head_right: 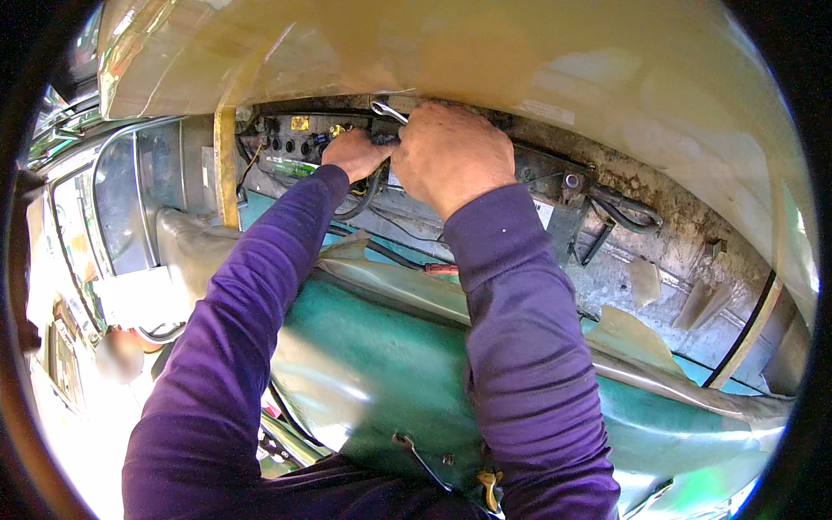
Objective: The person works under the hood of a vehicle, using pliers and a wrench to adjust components near the engine. They pour liquid from a funnel into the engine and wipe the area with a cloth.
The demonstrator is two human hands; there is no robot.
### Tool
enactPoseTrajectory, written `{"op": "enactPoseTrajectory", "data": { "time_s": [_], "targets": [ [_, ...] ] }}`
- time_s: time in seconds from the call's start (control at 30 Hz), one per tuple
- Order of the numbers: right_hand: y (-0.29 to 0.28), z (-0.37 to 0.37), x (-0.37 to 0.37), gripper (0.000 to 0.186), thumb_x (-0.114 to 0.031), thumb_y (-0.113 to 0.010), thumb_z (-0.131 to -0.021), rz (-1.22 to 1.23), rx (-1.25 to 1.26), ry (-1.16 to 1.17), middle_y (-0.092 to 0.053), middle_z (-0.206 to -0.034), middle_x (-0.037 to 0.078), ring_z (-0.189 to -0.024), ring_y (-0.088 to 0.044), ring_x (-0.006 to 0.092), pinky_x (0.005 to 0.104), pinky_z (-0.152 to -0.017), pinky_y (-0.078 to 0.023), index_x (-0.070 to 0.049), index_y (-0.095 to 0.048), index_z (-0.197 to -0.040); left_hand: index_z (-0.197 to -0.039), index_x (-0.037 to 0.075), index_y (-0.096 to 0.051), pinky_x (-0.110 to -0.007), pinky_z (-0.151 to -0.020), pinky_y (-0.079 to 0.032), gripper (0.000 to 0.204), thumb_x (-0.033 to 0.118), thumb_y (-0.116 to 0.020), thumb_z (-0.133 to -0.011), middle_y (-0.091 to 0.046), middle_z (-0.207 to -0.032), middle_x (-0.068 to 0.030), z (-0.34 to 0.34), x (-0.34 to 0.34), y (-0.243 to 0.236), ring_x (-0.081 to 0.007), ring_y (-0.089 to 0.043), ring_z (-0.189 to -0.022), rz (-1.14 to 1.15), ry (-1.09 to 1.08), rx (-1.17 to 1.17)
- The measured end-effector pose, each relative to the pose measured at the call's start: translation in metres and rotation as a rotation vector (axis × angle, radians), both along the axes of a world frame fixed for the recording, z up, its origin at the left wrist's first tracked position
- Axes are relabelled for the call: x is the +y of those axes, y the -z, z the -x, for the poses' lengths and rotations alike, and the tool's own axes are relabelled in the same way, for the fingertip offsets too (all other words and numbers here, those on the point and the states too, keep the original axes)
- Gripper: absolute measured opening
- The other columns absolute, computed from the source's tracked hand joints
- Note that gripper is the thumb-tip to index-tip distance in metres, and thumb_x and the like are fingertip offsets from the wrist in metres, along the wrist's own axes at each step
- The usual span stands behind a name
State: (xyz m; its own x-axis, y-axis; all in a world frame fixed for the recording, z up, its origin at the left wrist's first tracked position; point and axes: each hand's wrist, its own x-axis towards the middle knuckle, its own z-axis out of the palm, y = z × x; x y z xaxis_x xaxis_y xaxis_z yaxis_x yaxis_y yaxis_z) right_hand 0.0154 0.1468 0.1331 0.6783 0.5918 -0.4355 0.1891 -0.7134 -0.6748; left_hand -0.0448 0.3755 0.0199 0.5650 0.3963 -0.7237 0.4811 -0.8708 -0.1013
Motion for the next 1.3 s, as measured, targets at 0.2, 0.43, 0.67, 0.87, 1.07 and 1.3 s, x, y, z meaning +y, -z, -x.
{"op": "enactPoseTrajectory", "data": {
  "time_s": [0.2, 0.43, 0.67, 0.87, 1.07, 1.3],
  "targets": [
    [-0.001, -0.002, 0.001, 0.038, -0.026, -0.052, -0.099, 0.03, 0.035, -0.021, -0.068, -0.101, 0.029, -0.1, -0.064, 0.0457, 0.0512, -0.092, -0.05, 0.008, -0.069, -0.1, -0.116, -0.003, -0.072, -0.043, -0.102, -0.051, 0.078, 0.068, -0.06, -0.086, -0.069, -0.121, -0.0252, -0.004, -0.001, -0.008, -0.0371, -0.065, -0.117, 0.02, 0.047, 0.007],
    [0.003, -0.002, 0.001, 0.038, -0.026, -0.052, -0.099, 0.019, 0.035, -0.022, -0.068, -0.101, 0.029, -0.1, -0.064, 0.0457, 0.0512, -0.092, -0.05, 0.007, -0.069, -0.1, -0.113, -0.003, -0.073, -0.041, -0.101, -0.051, 0.077, 0.067, -0.061, -0.085, -0.069, -0.12, -0.0252, -0.003, -0.002, -0.005, -0.0358, -0.065, -0.117, -0.028, 0.076, -0.018],
    [0.005, 0.0, 0.003, 0.038, -0.027, -0.052, -0.098, -0.006, 0.005, 0.001, -0.068, -0.097, 0.029, -0.098, -0.065, 0.0463, 0.0518, -0.091, -0.05, 0.007, -0.069, -0.097, -0.101, -0.001, -0.077, -0.045, -0.092, -0.056, 0.073, 0.067, -0.067, -0.079, -0.074, -0.107, -0.0224, 0.001, 0.0, -0.031, -0.0381, -0.071, -0.102, -0.104, 0.222, -0.13],
    [-0.002, -0.003, 0.0, 0.039, -0.027, -0.052, -0.099, -0.023, 0.04, -0.041, -0.068, -0.095, 0.029, -0.096, -0.065, 0.047, 0.052, -0.09, -0.05, 0.008, -0.069, -0.096, -0.118, -0.012, -0.066, -0.045, -0.1, -0.05, 0.088, 0.068, -0.067, -0.079, -0.068, -0.116, -0.0315, 0.027, 0.043, -0.054, -0.0422, -0.066, -0.112, 0.088, 0.125, -0.137],
    [-0.001, -0.004, -0.001, 0.04, -0.028, -0.052, -0.1, -0.024, 0.007, -0.043, -0.068, -0.098, 0.03, -0.1, -0.064, 0.0465, 0.0512, -0.092, -0.05, 0.008, -0.068, -0.098, -0.134, -0.008, -0.056, -0.038, -0.096, -0.052, 0.075, 0.036, -0.085, -0.08, -0.069, -0.115, -0.0235, 0.061, 0.056, -0.102, -0.0273, -0.066, -0.109, 0.372, -0.067, -0.275],
    [0.01, -0.002, 0.005, 0.04, -0.028, -0.053, -0.092, -0.068, -0.089, -0.03, -0.069, -0.105, 0.031, -0.102, -0.066, 0.046, 0.0496, -0.094, -0.053, 0.007, -0.073, -0.096, -0.139, 0.007, -0.056, -0.028, -0.085, -0.055, 0.074, 0.0, -0.088, -0.072, -0.066, -0.108, -0.0027, 0.088, 0.018, -0.147, -0.0103, -0.062, -0.093, 0.885, -0.291, -0.672]
  ]
}}
